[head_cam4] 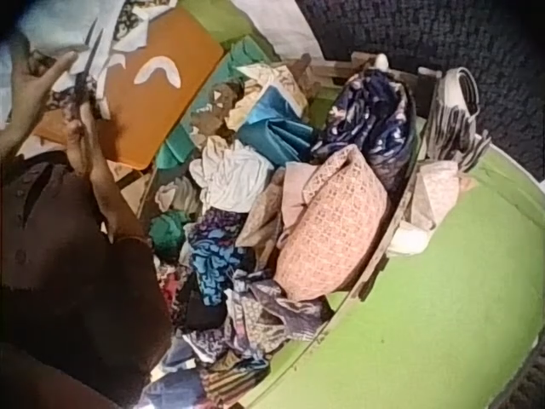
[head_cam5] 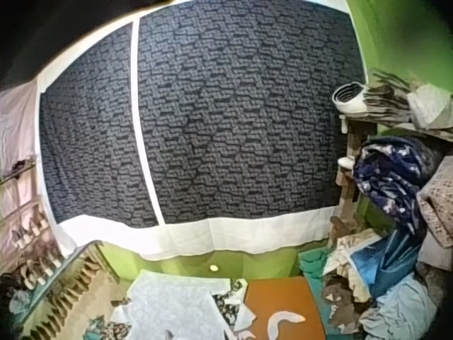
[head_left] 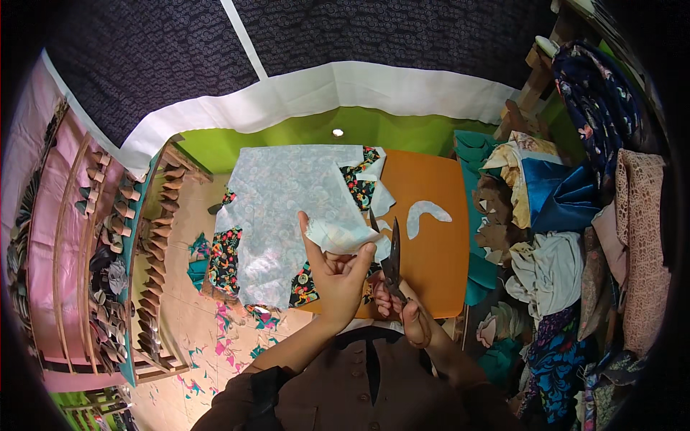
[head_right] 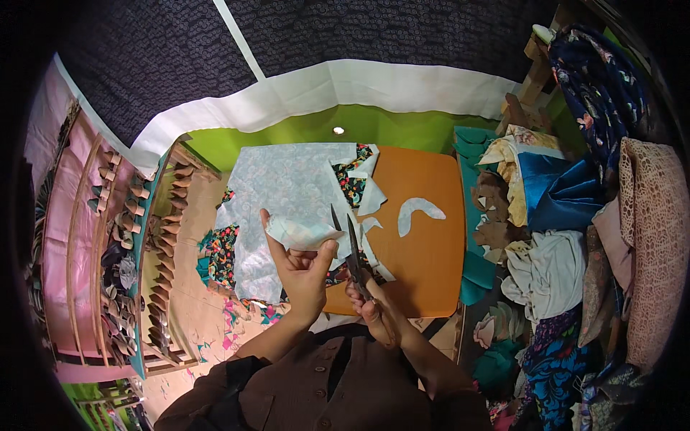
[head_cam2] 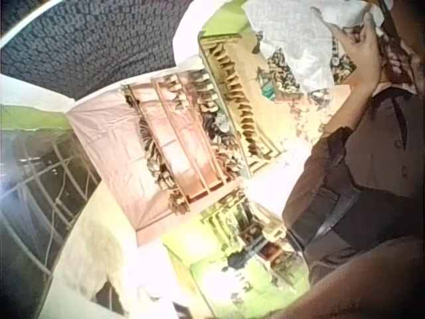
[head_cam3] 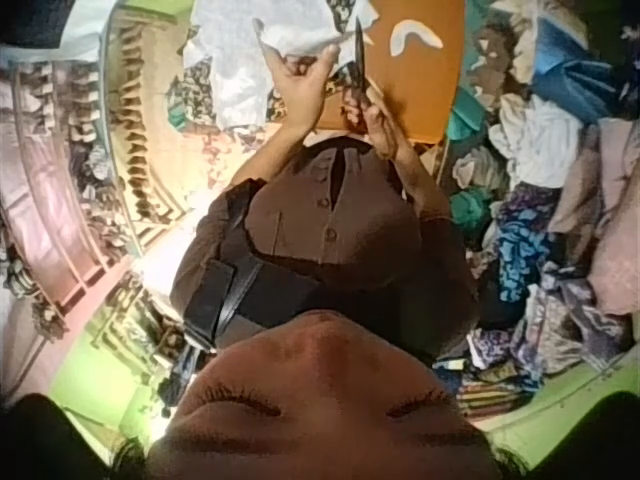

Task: Cutting out components from patterned fabric using scissors on a work table.

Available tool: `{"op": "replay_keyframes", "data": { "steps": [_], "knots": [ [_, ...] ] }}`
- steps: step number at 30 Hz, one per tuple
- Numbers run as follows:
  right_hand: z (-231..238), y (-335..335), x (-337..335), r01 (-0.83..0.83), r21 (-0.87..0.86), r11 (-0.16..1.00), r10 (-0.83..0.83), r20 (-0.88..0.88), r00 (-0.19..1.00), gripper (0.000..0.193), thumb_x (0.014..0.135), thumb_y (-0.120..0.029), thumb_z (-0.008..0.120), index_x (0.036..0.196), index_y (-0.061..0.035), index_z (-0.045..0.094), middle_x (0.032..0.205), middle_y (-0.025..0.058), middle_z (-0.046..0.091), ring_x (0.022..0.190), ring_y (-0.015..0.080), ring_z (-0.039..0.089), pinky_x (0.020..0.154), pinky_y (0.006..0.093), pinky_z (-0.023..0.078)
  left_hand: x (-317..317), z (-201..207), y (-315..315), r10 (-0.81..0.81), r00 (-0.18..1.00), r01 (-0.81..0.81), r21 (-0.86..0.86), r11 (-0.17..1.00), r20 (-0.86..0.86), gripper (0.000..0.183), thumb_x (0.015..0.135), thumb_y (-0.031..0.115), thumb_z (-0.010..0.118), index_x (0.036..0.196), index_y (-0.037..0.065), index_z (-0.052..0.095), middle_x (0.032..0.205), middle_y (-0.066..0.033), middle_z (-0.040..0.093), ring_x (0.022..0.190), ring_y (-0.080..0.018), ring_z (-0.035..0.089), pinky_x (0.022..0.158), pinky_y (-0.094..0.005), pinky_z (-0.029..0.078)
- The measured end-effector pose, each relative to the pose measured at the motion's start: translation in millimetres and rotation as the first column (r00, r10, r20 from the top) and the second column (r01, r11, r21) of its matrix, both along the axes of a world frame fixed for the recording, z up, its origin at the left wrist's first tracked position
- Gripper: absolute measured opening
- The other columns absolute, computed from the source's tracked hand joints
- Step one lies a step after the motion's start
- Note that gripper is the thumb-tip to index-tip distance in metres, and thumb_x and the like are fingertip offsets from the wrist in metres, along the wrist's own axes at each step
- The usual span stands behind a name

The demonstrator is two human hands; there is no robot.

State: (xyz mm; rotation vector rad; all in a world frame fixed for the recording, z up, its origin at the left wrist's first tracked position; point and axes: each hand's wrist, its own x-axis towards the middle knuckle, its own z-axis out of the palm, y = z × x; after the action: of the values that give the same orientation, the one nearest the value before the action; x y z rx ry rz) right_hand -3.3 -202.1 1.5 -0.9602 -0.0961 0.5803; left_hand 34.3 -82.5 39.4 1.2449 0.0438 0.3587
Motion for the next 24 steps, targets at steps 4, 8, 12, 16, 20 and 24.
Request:
{"op": "replay_keyframes", "data": {
  "steps": [4, 8, 12, 16, 20, 24],
  "knots": [
    [4.3, 2.4, -2.4, 0.043, -0.029, 0.999, -0.040, 0.108, 0.993, 0.090, 0.060, -0.074, 0.047, 0.115, -0.0041, 0.032, 0.079, -0.0023, 0.028, 0.065, 0.0042, 0.027, 0.056, 0.0147, 0.027, -1.3, -1.1, 0.2, 0.010, 1.000, -0.010, 0.034, 0.999, 0.014, 0.087, 0.075, -0.008, 0.054, 0.133, 0.011, -0.008, 0.101, -0.0141, 0.052, 0.088, -0.0162, 0.055, 0.071, -0.0236, 0.046],
    [0.2, -1.8, -2.0, -0.032, -0.011, 0.999, 0.032, 0.044, 0.999, 0.089, 0.061, -0.075, 0.042, 0.114, -0.0037, 0.032, 0.079, -0.0021, 0.027, 0.066, 0.0041, 0.026, 0.057, 0.0141, 0.025, -2.2, -2.6, -0.7, 0.010, 1.000, -0.011, 0.052, 0.999, 0.024, 0.087, 0.075, -0.008, 0.054, 0.133, 0.011, -0.009, 0.100, -0.0144, 0.052, 0.088, -0.0167, 0.056, 0.071, -0.0240, 0.046],
    [-3.8, -4.3, -1.5, -0.077, -0.032, 0.997, 0.079, 0.077, 0.994, 0.087, 0.061, -0.075, 0.043, 0.112, -0.0046, 0.033, 0.079, -0.0023, 0.027, 0.065, 0.0036, 0.025, 0.056, 0.0141, 0.024, -2.8, -4.2, -0.3, 0.015, 0.999, -0.016, 0.053, 0.998, 0.028, 0.088, 0.075, -0.008, 0.054, 0.133, 0.011, -0.009, 0.100, -0.0147, 0.053, 0.087, -0.0167, 0.056, 0.071, -0.0242, 0.046],
    [-1.6, -4.9, -1.2, -0.071, -0.009, 0.997, 0.071, 0.081, 0.994, 0.081, 0.062, -0.073, 0.044, 0.107, -0.0055, 0.036, 0.077, -0.0029, 0.027, 0.063, 0.0033, 0.024, 0.054, 0.0139, 0.024, -2.0, -3.0, 0.3, 0.004, 1.000, -0.004, 0.026, 1.000, 0.011, 0.088, 0.075, -0.008, 0.054, 0.133, 0.011, -0.009, 0.101, -0.0147, 0.052, 0.088, -0.0162, 0.056, 0.072, -0.0243, 0.046],
    [4.2, -5.8, 0.8, -0.085, 0.024, 0.996, 0.086, -0.050, 0.995, 0.075, 0.065, -0.070, 0.047, 0.102, -0.0048, 0.039, 0.074, -0.0039, 0.027, 0.060, 0.0025, 0.024, 0.051, 0.0131, 0.023, -0.7, -0.9, 1.6, 0.002, 1.000, -0.002, 0.006, 1.000, -0.025, 0.088, 0.075, -0.008, 0.054, 0.133, 0.011, -0.009, 0.101, -0.0146, 0.052, 0.088, -0.0157, 0.055, 0.072, -0.0235, 0.045],
    [3.4, -6.2, 0.0, -0.067, -0.030, 0.997, 0.067, -0.009, 0.998, 0.069, 0.067, -0.065, 0.050, 0.098, -0.0034, 0.042, 0.073, -0.0037, 0.031, 0.060, 0.0010, 0.028, 0.049, 0.0125, 0.024, 2.4, 0.4, 3.4, 0.055, 0.998, -0.055, -0.010, 0.998, -0.010, 0.090, 0.073, -0.006, 0.058, 0.134, 0.013, -0.004, 0.091, -0.0106, 0.056, 0.078, -0.0136, 0.056, 0.064, -0.0218, 0.045]
  ]
}}
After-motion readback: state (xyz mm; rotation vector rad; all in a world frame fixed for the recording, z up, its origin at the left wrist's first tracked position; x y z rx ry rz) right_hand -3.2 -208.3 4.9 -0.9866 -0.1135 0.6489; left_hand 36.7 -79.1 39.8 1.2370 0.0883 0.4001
